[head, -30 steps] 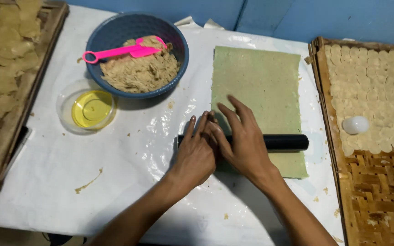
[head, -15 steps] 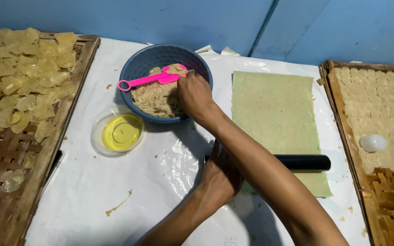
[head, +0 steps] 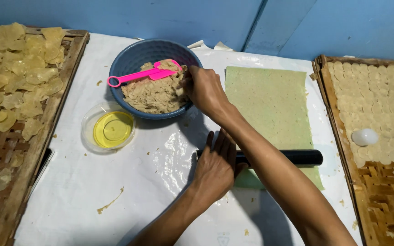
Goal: Rolling out dough on a flat surface and cutting it into small uniform circles using a circular tool.
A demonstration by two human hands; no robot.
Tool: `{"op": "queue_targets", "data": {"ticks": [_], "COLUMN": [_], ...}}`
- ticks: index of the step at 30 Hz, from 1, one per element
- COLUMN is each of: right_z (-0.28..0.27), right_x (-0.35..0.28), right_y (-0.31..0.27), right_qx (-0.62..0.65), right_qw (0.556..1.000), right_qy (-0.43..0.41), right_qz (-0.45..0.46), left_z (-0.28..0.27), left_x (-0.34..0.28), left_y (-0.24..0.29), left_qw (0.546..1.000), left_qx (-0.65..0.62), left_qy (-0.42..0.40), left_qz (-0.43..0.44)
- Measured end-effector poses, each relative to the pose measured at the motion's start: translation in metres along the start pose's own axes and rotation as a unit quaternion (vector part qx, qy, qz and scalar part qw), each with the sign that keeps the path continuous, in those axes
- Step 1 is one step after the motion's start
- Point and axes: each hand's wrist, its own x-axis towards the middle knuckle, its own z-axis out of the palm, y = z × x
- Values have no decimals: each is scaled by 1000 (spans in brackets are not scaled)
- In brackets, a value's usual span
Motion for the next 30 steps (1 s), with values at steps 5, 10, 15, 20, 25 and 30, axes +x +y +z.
{"op": "queue_targets", "data": {"ticks": [5,10,15,20,25,30], "right_z": [9,22,30,46,-5,-95], "right_x": [5,16,17,19,0,-56], "right_y": [14,23,30,45,25,2], "right_qx": [66,31,-115,-296,-200,49], "right_qw": [997,999,983,932,966,978], "right_qy": [-16,-18,-18,-6,-54,81], "right_qz": [42,-17,-144,-209,-158,-186], "left_z": [10,10,10,12,-4,-4], "left_x": [0,3,2,-3,6,9], "left_y": [-1,-3,-2,-9,-4,-13], "left_qw": [993,998,998,998,999,999], "left_qx": [63,45,23,12,25,41], "left_qy": [-101,-51,-54,-62,-22,32], "left_qz": [-3,2,-23,0,33,-1]}}
